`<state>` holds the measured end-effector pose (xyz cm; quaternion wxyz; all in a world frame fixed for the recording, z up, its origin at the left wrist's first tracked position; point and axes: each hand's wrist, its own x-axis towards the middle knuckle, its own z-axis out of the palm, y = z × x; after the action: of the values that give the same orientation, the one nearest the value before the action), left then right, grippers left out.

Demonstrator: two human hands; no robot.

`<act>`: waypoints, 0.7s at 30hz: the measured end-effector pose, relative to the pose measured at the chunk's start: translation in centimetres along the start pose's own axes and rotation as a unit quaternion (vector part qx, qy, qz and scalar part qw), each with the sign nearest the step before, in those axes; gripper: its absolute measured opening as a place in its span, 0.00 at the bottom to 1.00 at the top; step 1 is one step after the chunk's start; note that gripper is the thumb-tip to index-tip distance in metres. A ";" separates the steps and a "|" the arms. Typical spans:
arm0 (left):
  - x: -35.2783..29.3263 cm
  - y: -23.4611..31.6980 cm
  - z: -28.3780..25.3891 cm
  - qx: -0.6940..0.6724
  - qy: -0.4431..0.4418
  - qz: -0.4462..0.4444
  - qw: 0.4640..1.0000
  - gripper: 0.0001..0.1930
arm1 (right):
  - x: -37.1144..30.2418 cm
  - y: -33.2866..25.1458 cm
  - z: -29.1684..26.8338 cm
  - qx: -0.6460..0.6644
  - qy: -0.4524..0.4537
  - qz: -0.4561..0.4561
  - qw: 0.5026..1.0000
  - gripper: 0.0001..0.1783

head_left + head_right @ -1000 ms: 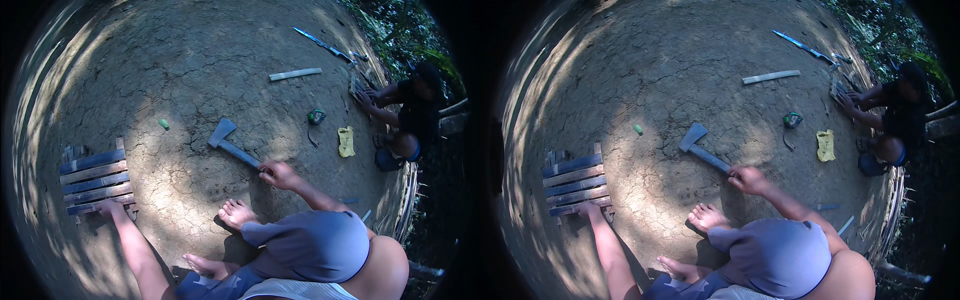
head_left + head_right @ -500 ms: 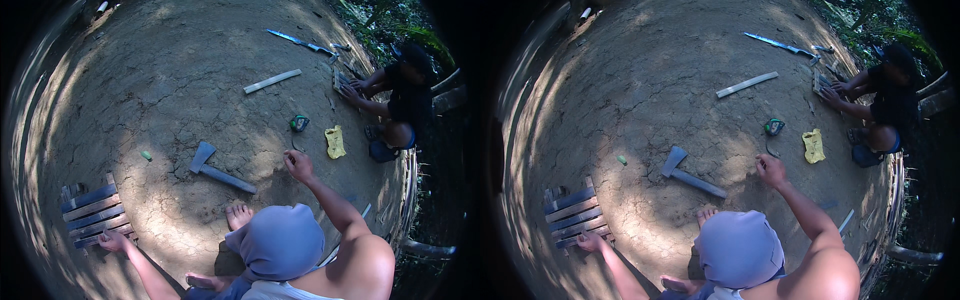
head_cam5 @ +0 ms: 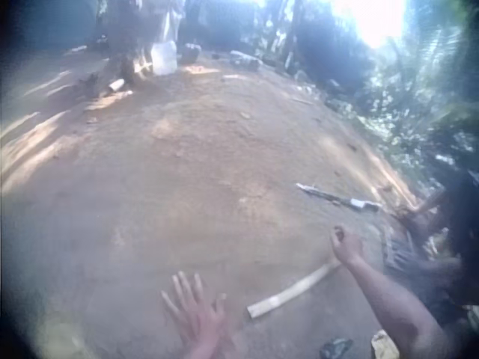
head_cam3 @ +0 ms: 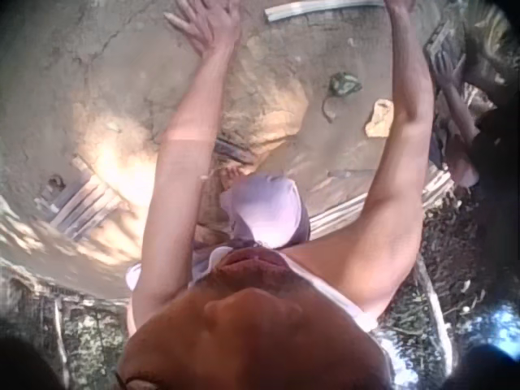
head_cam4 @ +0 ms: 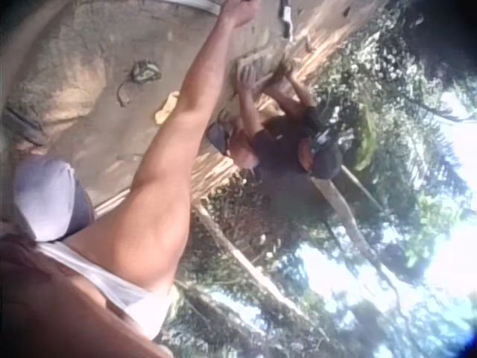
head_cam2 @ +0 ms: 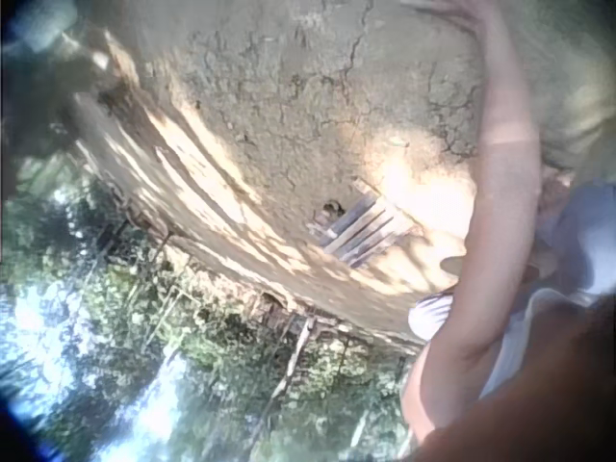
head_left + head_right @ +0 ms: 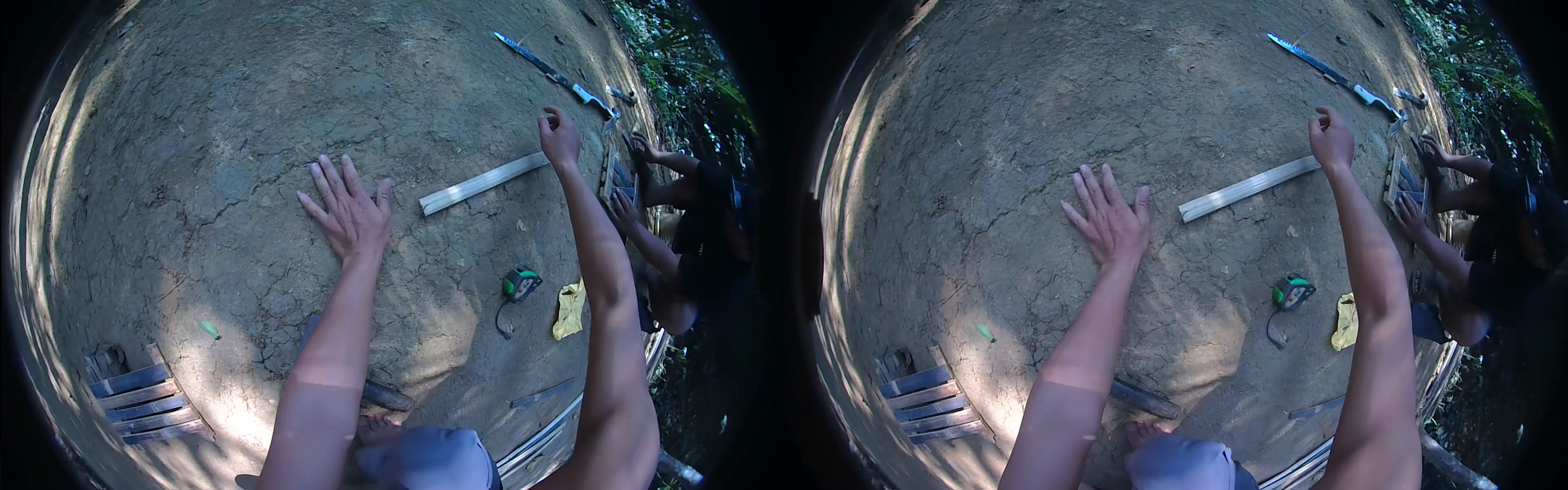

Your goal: The person measures bamboo slats with a tape measure, marks them, and uses an axe to shave and trim the bamboo pieces while sitting on the ground.

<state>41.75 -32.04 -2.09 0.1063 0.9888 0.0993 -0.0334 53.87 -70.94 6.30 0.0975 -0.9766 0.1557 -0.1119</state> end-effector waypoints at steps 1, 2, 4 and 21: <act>0.6 0.5 0.0 -0.003 0.008 0.002 1.000 0.42 | 2.7 1.8 0.9 0.006 0.020 0.005 1.000 0.19; 0.6 0.5 -0.1 0.000 0.007 0.006 1.000 0.42 | 5.6 4.0 1.4 -0.013 0.028 0.029 0.999 0.20; 0.7 0.6 -0.6 0.019 0.004 0.008 1.000 0.42 | 10.7 7.1 2.3 -0.048 0.059 0.075 0.994 0.21; 1.4 0.8 -1.3 0.039 -0.007 0.055 0.998 0.42 | 25.7 19.6 1.1 -0.367 -0.270 0.056 0.889 0.22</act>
<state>43.31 -32.31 -0.77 0.0705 0.9959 0.0423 -0.0383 72.36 -97.44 5.65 -0.2229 -0.9250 0.2081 0.2268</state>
